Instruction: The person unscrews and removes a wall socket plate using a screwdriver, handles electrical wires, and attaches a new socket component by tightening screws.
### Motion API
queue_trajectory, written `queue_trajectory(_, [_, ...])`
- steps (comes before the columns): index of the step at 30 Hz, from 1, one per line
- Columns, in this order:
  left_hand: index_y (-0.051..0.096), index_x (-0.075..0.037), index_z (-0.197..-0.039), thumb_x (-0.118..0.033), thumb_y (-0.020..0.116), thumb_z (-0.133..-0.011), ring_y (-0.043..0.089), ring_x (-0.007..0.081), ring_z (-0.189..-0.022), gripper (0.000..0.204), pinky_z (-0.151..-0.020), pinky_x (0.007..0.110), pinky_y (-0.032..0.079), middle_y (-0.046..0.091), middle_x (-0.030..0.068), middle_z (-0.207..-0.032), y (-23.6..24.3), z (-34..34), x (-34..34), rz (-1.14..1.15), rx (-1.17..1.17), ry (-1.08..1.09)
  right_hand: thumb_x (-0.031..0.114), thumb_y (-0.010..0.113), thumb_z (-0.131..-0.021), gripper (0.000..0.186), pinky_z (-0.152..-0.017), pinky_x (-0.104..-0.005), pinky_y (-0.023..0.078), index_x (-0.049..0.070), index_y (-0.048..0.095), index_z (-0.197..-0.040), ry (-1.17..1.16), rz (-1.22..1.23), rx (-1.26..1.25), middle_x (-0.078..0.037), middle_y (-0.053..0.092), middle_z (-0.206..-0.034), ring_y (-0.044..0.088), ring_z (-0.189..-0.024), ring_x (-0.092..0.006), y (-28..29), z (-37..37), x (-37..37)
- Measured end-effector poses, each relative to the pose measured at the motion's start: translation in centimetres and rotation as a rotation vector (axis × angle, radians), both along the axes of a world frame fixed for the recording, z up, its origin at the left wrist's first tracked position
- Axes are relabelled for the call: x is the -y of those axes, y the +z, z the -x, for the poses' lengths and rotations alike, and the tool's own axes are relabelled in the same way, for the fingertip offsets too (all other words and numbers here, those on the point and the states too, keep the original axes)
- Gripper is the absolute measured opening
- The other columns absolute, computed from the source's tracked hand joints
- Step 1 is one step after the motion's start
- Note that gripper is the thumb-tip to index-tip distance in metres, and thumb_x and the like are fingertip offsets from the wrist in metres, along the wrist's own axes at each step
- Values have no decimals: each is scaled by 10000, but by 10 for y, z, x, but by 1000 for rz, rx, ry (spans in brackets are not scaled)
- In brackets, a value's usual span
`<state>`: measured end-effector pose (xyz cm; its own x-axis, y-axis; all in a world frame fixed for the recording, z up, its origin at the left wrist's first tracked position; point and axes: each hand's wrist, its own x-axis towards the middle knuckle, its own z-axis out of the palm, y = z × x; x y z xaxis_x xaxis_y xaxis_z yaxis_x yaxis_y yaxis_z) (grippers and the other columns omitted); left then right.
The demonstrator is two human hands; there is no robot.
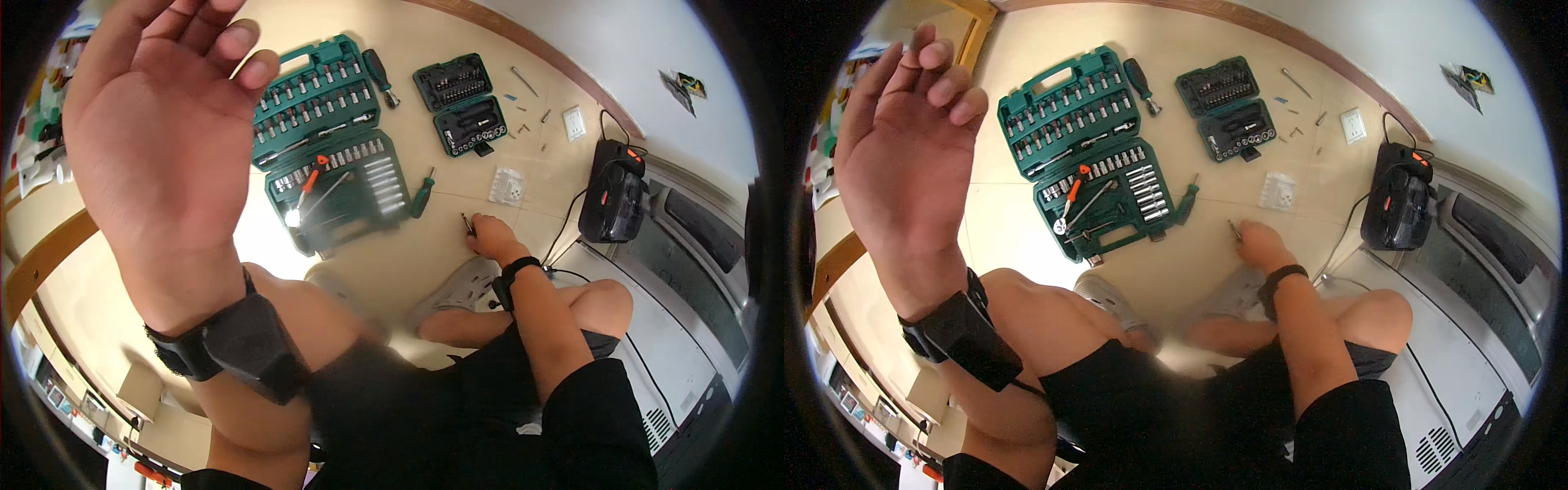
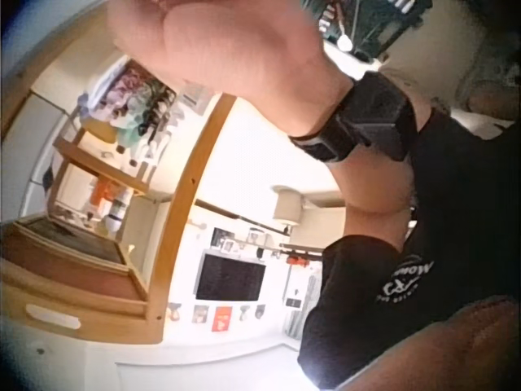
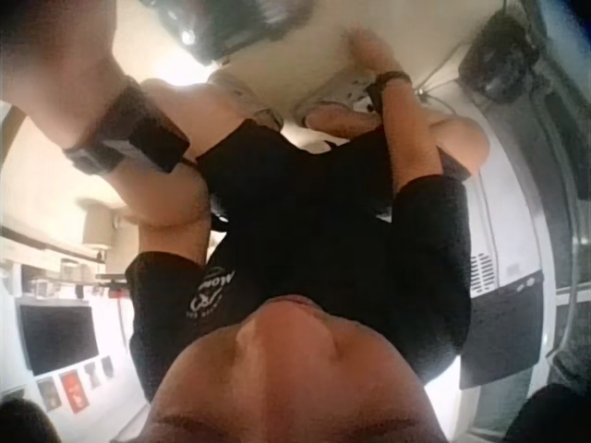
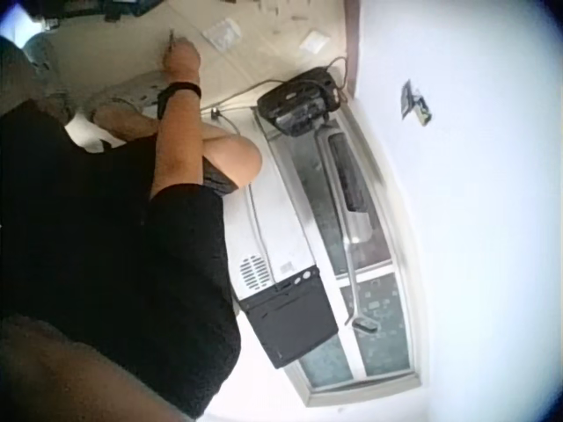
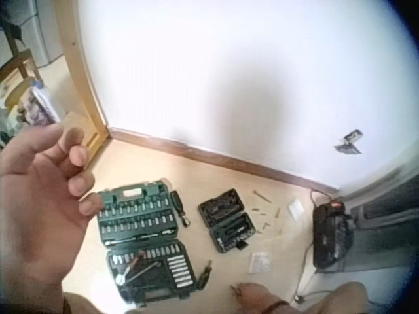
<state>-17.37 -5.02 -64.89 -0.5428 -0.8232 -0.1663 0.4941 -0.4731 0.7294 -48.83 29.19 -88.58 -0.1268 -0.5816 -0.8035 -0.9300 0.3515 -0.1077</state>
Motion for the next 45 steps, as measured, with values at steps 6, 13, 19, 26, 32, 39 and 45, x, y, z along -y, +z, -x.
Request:
queue_trajectory(6, [557, 20, -1249, -267, 484, -1029, 459, 144, -830, 369, -769, 286, 388, 567, 50, -1011, -3, -13, -4, -1, 7, 22, 275, 697, -809, 328, -795, -451, 533, -14, 643, -954, -240, -39, 216, -229, 707, -924, 673, -889, -407, 4, -14, 39])
queue_trajectory(13, [555, 22, -1247, -263, 478, -1030, 458, 145, -830, 367, -769, 287, 388, 564, 52, -1011, -15, -22, -5, -22, 1, 57, 199, 687, -823, 271, -653, -431, 537, -56, 655, -909, -452, 55, 227, -179, 696, -749, 693, -721, -299, -12, -26, 41])
queue_trajectory(19, [554, 23, -1246, -260, 473, -1030, 457, 146, -831, 365, -770, 287, 388, 562, 53, -1010, -8, -46, -11, -45, 12, 102, 212, 665, -861, 215, -708, -492, 546, 0, 632, -880, -102, 191, -217, -208, 693, -836, 680, -798, -372, 8, -61, 67])
queue_trajectory(26, [552, 25, -1244, -256, 468, -1031, 456, 148, -831, 363, -770, 287, 388, 560, 55, -1010, -8, -57, -37, -67, 72, 183, 105, 607, -846, 108, -792, -422, 558, 74, 632, -946, 392, 628, 360, -112, 635, -989, 652, -994, -309, 16, -198, 173])
queue_trajectory(32, [551, 27, -1243, -253, 463, -1032, 455, 149, -831, 362, -771, 287, 388, 558, 57, -1009, -21, -61, -57, -96, 106, 232, 103, 621, -825, 121, -789, -415, 556, 82, 637, -943, 630, 608, 302, -87, 609, -1032, 656, -983, -280, -13, -203, 176])
queue_trajectory(39, [549, 29, -1241, -250, 457, -1033, 454, 150, -832, 360, -771, 288, 388, 555, 59, -1009, -25, -60, -56, -82, 108, 234, 192, 750, -747, 240, -790, -419, 549, 80, 621, -915, 671, 605, 341, -92, 583, -967, 637, -960, -291, -20, -206, 167])
queue_trajectory(45, [547, 31, -1239, -247, 452, -1033, 453, 151, -832, 358, -772, 288, 388, 553, 60, -1008, -29, -54, -48, -75, 106, 222, 218, 770, -731, 248, -796, -420, 550, 79, 630, -882, 617, 550, 356, -90, 594, -932, 638, -965, -296, -18, -208, 156])
